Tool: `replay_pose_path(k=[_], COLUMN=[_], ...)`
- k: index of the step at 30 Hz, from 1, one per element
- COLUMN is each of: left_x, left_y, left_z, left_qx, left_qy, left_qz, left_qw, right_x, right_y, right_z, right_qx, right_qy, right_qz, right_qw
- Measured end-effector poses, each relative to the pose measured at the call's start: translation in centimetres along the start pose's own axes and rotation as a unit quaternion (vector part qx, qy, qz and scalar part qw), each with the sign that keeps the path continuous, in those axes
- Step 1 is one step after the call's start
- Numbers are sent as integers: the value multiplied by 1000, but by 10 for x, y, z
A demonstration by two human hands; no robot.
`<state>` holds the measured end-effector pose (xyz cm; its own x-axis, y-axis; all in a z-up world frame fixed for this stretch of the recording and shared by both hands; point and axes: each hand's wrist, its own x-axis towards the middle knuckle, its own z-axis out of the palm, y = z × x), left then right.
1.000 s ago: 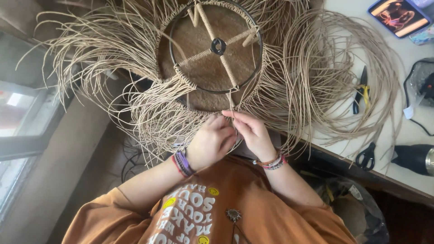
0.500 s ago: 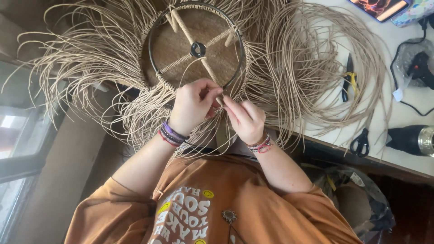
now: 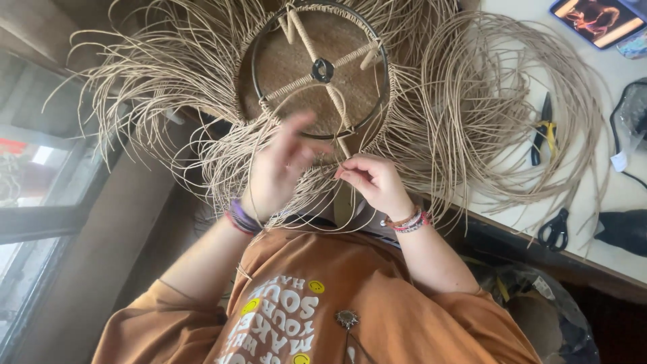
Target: Weaving and knotting straw strands onto a circular metal frame to create a decorative fringe for a lampshade or furniture item.
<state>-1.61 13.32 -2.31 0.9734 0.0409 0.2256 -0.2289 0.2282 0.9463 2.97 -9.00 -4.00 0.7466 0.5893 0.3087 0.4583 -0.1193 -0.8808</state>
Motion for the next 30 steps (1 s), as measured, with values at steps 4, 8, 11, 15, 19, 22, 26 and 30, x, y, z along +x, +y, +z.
replay_pose_path(k=[4,8,11,15,19,22,26,30], left_x=[-9,-6,1,14,10,-1,-39,-48], left_y=[-9,-15,-10,6,28,26,-37,-49], left_z=[-12,-21,-24,-96,-148,-128,-72,0], left_qx=[477,561,528,548,652,688,412,525], left_qy=[-75,-124,-152,-34,112,231,-128,-69], left_qz=[219,345,370,377,390,421,569,291], left_qw=[848,742,750,746,641,544,699,797], right_x=[-9,-16,-13,-16,-17,-11,-10,-10], right_y=[7,11,15,13,17,10,5,1], right_z=[-1,2,5,2,3,7,14,25], right_qx=[75,107,80,107,100,103,127,117], right_qy=[6,6,-1,14,17,29,56,88], right_qz=[82,124,100,121,121,123,142,136], right_qw=[994,987,992,987,988,987,980,980])
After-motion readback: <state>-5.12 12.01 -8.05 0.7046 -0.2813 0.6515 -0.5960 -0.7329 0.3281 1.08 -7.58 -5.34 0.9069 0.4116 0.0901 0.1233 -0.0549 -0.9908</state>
